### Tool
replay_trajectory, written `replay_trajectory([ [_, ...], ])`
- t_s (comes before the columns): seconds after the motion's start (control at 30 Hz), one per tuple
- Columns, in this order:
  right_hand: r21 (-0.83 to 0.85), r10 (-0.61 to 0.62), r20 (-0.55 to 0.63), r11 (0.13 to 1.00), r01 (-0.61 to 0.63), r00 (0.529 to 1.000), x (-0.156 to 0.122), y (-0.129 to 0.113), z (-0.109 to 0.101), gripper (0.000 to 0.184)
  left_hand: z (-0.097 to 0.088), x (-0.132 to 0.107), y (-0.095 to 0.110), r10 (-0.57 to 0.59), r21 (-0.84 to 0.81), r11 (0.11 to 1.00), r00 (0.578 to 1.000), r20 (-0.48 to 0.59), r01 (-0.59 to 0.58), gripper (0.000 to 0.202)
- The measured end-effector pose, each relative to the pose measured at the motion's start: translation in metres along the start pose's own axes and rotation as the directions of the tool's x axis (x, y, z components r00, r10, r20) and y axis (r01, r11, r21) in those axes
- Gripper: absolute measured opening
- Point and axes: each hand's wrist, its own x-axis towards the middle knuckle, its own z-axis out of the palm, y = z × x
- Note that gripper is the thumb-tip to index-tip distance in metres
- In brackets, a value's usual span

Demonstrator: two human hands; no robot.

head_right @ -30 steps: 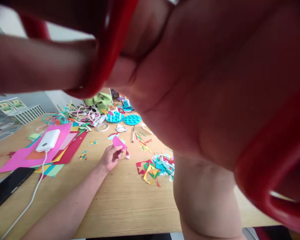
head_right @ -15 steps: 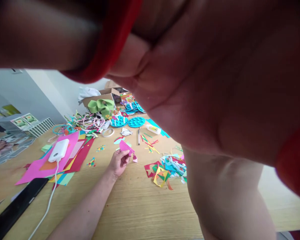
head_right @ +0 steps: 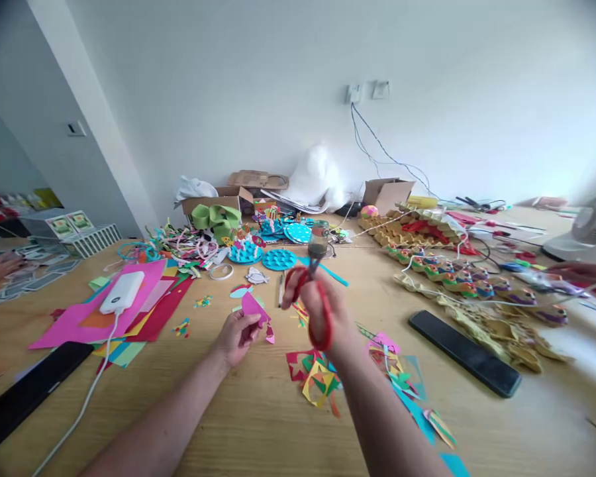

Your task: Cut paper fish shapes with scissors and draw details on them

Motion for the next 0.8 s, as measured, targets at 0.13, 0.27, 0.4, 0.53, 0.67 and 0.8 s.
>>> replay_trajectory([
  [0.13,-0.03,0.329,0.137,0.944,-0.328,0.934,-0.024,0.038,0.01,0.054,0.002,-0.001,0.003,0.0,0.006,1.0,1.0,-0.019,0.0,0.032],
  [0.27,-0.093,0.536,0.25,0.842,-0.531,0.806,-0.044,0.062,0.01,0.052,0.003,-0.003,0.007,0.026,0.021,0.999,0.999,-0.043,-0.025,0.034],
  [0.4,-0.16,0.598,0.343,0.797,-0.582,0.724,-0.05,0.069,0.008,0.053,0.003,-0.003,0.008,0.026,0.066,0.998,0.998,-0.05,-0.023,0.034],
  [0.53,-0.247,0.651,0.356,0.758,-0.604,0.671,-0.052,0.073,0.013,0.052,0.003,-0.005,0.007,0.029,0.076,0.997,0.998,-0.048,-0.025,0.031],
  [0.67,-0.27,0.693,0.339,0.719,-0.64,0.636,-0.053,0.074,0.015,0.054,0.003,-0.005,0.006,0.024,0.06,0.998,0.998,-0.053,-0.021,0.03],
  [0.8,-0.254,0.695,0.347,0.717,-0.649,0.631,-0.054,0.072,0.014,0.057,0.003,-0.003,0.007,0.007,0.023,1.0,0.999,-0.054,-0.006,0.03],
])
